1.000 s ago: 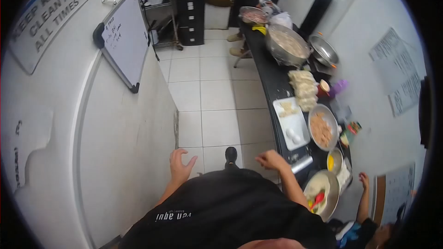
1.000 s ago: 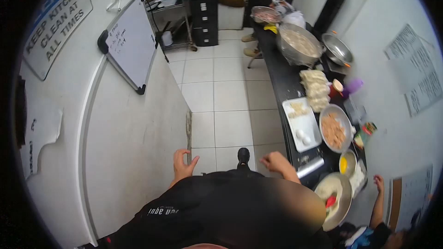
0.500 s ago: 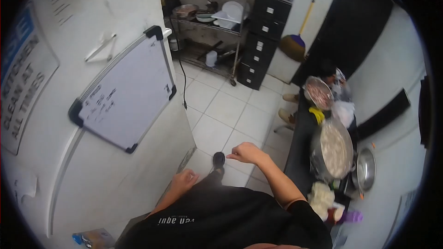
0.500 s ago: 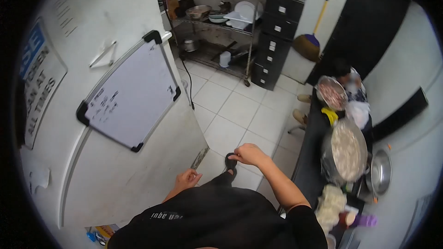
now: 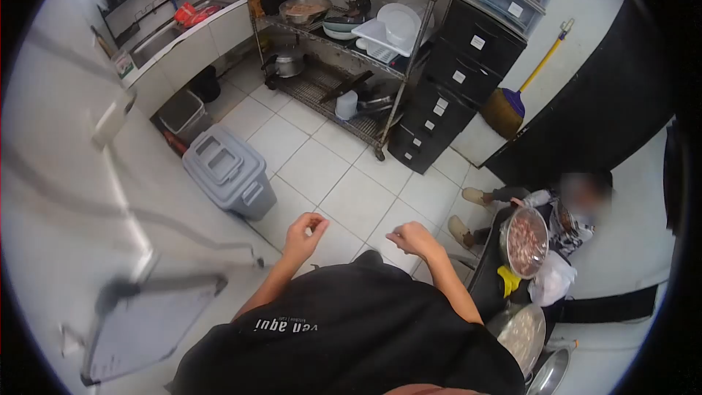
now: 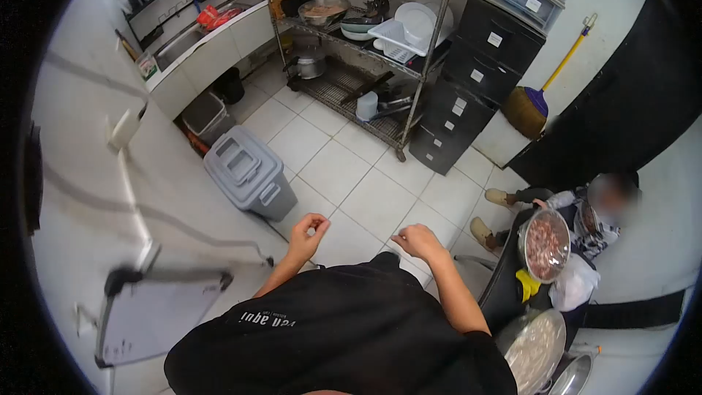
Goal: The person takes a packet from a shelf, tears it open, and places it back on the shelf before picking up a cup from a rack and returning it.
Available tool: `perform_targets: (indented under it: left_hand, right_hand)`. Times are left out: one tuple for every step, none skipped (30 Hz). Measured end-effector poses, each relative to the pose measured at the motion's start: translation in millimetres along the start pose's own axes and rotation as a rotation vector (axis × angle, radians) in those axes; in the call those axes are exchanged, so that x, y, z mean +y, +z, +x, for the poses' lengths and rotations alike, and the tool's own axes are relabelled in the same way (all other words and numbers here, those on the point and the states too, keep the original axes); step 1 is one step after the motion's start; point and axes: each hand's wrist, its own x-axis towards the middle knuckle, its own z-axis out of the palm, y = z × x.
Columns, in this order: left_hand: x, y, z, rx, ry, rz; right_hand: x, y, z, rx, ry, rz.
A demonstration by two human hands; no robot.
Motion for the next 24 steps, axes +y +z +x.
perform_targets:
  left_hand:
    - [-15,9,18,-0.004,0.004,0.006]
    - [-33,15,35,0.042,-0.254,-0.147]
    - [-50,22,54,0.09,-0.516,-0.298]
    - [-64,31,74,0.168,-0.49,-0.286]
    - [-80,37,100,0.171,-0.484,-0.274]
    - [-93,44,130,0.218,-0.414,-0.237]
    - [-95,52,164,0.275,-0.343,-0.208]
    - [-96,61,202,0.276,-0.37,-0.209]
    - [-88,72,242,0.292,-0.365,-0.206]
    - [-78,83,285,0.262,-0.284,-0.208]
    - [-68,92,326,0.226,-0.206,-0.204]
    - [-55,100,369,0.172,-0.091,-0.138]
    - [-42,108,408,0.115,0.016,-0.075]
    - [-31,115,448,0.14,0.12,-0.006]
    - [-24,121,487,0.164,0.221,0.059]
    - [-22,127,529,0.22,0.244,-0.04]
    - [-21,129,570,0.273,0.268,-0.14]
    - [-3,124,606,0.307,0.317,-0.046]
    - [18,117,642,0.336,0.367,0.048]
    - [24,111,683,0.347,0.444,0.123]
    - [27,104,727,0.348,0.528,0.196]
    - [26,98,774,0.329,0.556,0.287]
    - [24,93,819,0.3,0.596,0.37]
    - [20,88,861,0.238,0.614,0.42]
  right_hand:
    - [16,-12,12,0.005,-0.002,0.006]
    - [31,-24,26,-0.077,0.14,0.106]
    - [48,-33,41,-0.165,0.282,0.209]
    - [70,-39,58,-0.166,0.274,0.22]
    - [95,-48,78,-0.207,0.263,0.229]
    - [118,-58,98,-0.247,0.254,0.235]
    - [142,-71,122,-0.247,0.243,0.226]
    - [168,-84,147,-0.144,0.161,0.126]
    - [189,-101,172,-0.039,0.072,0.034]
    - [206,-123,199,0.034,-0.01,-0.096]
    - [212,-146,223,0.041,-0.027,-0.085]
    - [212,-179,247,0.087,-0.023,-0.075]
    - [212,-208,268,0.126,-0.016,-0.065]
    - [210,-232,288,0.123,-0.022,-0.061]
    - [206,-254,308,0.102,-0.058,-0.159]
    - [203,-272,328,0.083,-0.093,-0.259]
    - [201,-286,347,0.079,-0.092,-0.259]
    - [198,-295,365,0.074,-0.143,-0.233]
    - [195,-304,380,0.071,-0.191,-0.205]
    - [187,-314,390,0.052,-0.194,-0.188]
    - [186,-315,402,0.062,-0.178,-0.176]
    - [187,-314,412,0.11,-0.206,-0.154]
    - [188,-313,419,0.17,-0.221,-0.129]
    - [186,-313,421,0.162,-0.191,-0.076]
